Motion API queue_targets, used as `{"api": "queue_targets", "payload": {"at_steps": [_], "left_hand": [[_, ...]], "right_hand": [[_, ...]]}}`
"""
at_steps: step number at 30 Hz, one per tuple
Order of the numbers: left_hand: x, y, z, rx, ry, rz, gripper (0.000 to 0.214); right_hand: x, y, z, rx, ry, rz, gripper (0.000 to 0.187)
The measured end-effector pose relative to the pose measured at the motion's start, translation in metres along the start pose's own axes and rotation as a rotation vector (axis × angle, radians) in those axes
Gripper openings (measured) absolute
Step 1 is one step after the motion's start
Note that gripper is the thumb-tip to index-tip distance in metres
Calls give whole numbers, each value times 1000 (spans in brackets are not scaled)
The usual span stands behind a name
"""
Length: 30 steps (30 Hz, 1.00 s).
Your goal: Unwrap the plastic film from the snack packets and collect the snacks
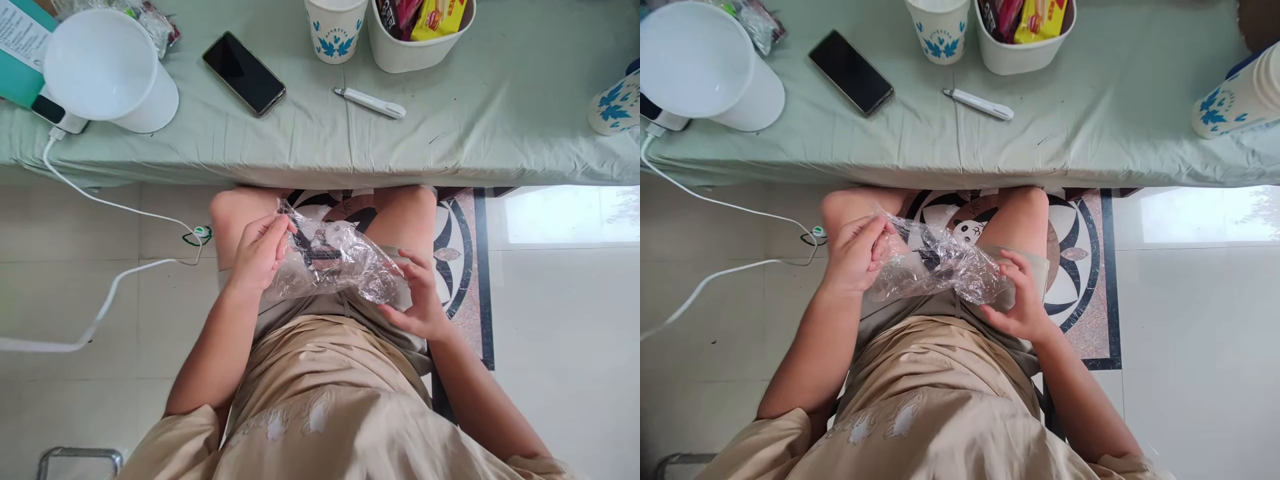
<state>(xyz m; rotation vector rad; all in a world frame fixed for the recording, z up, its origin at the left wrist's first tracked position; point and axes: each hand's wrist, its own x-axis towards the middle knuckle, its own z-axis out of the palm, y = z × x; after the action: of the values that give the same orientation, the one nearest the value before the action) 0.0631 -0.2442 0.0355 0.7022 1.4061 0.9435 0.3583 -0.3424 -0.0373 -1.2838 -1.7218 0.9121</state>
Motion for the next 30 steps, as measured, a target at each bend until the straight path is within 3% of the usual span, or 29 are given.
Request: {"api": "queue_targets", "payload": {"at_steps": [3,7,10,14,20,23,26,28,30], "left_hand": [[6,-3,1,16,-3,-37,28],[13,-6,1,63,-71,-14,26],[18,-5,-4,115,-95,22,27],[22,1,-14,187,-109,81,30],[25,10,-17,24,-110,-1,36],[30,16,-11,-158,-31,-72,37],[37,17,-13,-287,43,-138,36],[40,13,-21,-304,29,-149,36],[38,5,-33,-274,-82,-160,47]], "right_hand": [[3,-2,10,-96,55,-87,62],[13,-18,10,-113,160,96,18],[22,-27,3,41,241,297,33],[35,-29,-3,407,385,514,46],[55,-22,-5,829,408,626,50],[58,-21,0,854,335,576,48],[56,-23,8,750,213,593,32],[55,-24,11,724,245,608,30],[56,-24,13,729,337,612,34]]}}
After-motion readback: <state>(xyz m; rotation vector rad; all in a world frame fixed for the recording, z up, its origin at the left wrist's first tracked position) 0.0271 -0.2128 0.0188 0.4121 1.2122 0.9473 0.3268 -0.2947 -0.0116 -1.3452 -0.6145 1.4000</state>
